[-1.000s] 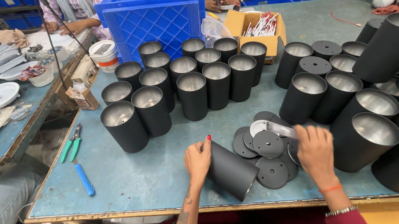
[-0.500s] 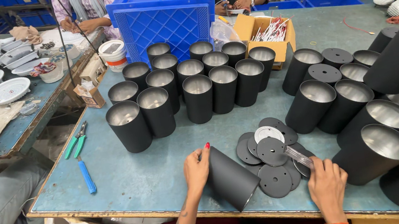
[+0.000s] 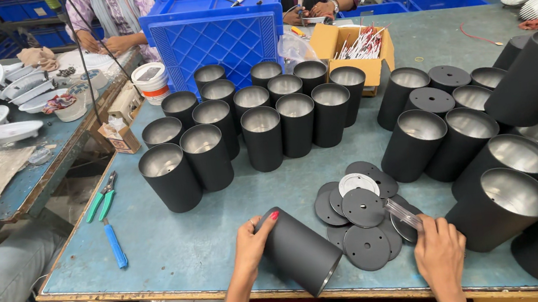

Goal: The person repeatedly picks up black cylindrical containers and uses a metal tool to press circular discs into the open ends. The person handles the cylinders one at a time, inserts the discs, and places the finished units back on the table. The process is repeated continuously throughout the clip.

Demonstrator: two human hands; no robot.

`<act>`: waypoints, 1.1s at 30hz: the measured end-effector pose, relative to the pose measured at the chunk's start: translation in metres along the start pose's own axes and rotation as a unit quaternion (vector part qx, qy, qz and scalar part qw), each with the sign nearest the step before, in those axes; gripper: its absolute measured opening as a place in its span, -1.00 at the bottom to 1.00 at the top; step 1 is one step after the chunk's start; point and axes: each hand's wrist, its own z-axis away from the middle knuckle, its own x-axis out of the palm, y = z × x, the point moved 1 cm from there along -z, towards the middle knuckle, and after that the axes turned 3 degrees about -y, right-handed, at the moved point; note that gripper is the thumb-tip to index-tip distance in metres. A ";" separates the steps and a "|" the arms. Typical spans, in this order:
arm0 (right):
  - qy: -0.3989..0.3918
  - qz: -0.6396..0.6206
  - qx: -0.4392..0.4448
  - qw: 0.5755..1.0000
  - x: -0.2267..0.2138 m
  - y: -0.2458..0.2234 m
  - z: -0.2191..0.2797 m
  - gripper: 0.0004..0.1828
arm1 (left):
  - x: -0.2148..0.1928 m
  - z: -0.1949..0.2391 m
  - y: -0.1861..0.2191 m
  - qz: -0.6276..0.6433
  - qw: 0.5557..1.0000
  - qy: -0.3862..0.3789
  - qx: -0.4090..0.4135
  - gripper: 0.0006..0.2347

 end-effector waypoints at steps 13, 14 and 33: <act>0.002 -0.030 0.015 0.999 0.003 0.003 0.001 -0.73 | 0.010 0.004 0.078 -0.369 0.867 0.134 0.309 -0.81; 0.001 -0.030 0.017 0.999 0.003 0.003 0.001 -0.72 | 0.010 0.004 0.080 -0.398 0.841 0.137 0.340 -0.84; -0.006 -0.016 0.019 1.000 0.005 0.004 0.000 -0.72 | 0.014 -0.052 0.027 -0.372 0.861 0.231 0.258 0.04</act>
